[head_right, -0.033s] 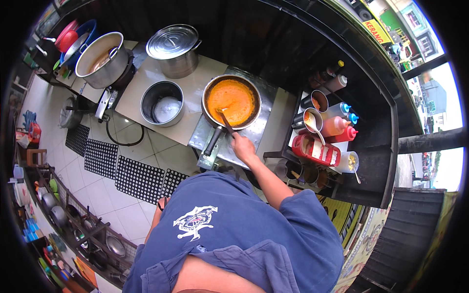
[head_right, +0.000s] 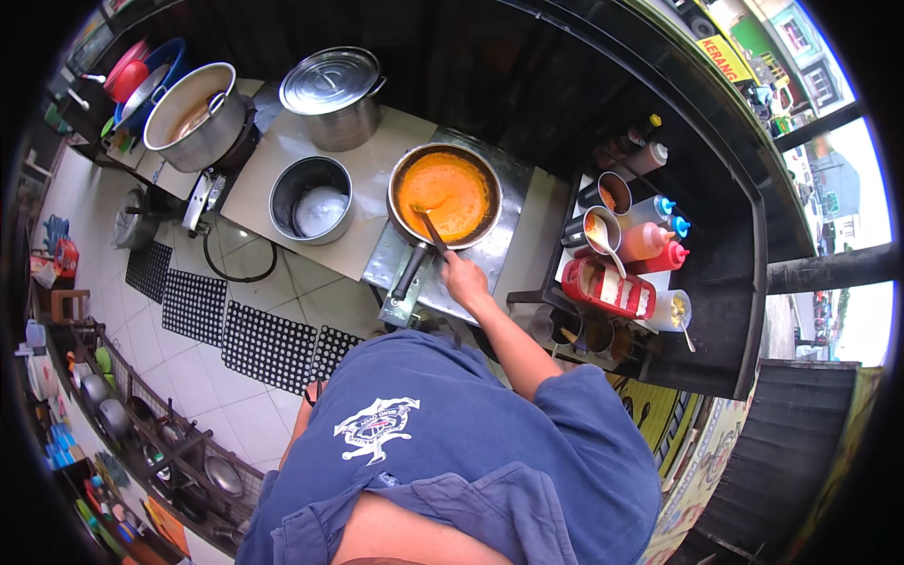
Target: The person stirs a pot of orange-colored liquid on a gas stove using a ladle. They occasionally add ingredients from small containers and wipe their hands with a green cloth. The task takes place in a street food stall environment.
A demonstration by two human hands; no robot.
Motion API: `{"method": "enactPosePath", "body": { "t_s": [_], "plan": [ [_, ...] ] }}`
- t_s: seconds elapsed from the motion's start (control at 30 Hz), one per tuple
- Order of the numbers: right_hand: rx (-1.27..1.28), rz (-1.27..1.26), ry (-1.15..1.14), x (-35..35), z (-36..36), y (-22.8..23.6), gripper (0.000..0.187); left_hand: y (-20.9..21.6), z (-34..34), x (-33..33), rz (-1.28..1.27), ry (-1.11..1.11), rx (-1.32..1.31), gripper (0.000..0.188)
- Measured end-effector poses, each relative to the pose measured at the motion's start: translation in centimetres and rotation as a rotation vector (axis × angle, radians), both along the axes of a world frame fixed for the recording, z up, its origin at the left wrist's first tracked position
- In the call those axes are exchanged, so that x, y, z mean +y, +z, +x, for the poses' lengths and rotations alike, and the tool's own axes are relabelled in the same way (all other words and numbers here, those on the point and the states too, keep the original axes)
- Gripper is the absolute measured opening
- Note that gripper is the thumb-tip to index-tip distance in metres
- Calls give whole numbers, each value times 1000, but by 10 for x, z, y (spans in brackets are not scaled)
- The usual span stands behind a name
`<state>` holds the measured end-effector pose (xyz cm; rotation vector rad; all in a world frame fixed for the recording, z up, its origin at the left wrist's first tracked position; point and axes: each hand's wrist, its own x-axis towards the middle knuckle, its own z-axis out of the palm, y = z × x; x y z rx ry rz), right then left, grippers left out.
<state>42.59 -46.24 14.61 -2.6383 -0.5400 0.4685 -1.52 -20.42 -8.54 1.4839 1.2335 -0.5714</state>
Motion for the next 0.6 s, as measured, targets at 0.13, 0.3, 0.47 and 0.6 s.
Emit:
{"method": "enactPosePath", "body": {
  "t_s": [0.13, 0.3, 0.47, 0.6],
  "plan": [
    [-87, -159, -150, 10, 44, -19, 29, 27, 26, 5, 106, -156, -50, 30],
    [-26, -219, -209, -28, 49, 11, 32, 51, 45, 14, 105, -48, -144, 30],
    [50, -137, -34, -40, 3, 10, 33, 26, 23, 8, 85, -43, -253, 27],
    [31, -37, -55, 6, 22, -6, 33, 0, 8, -6, -97, 156, -211, 23]
  ]
}}
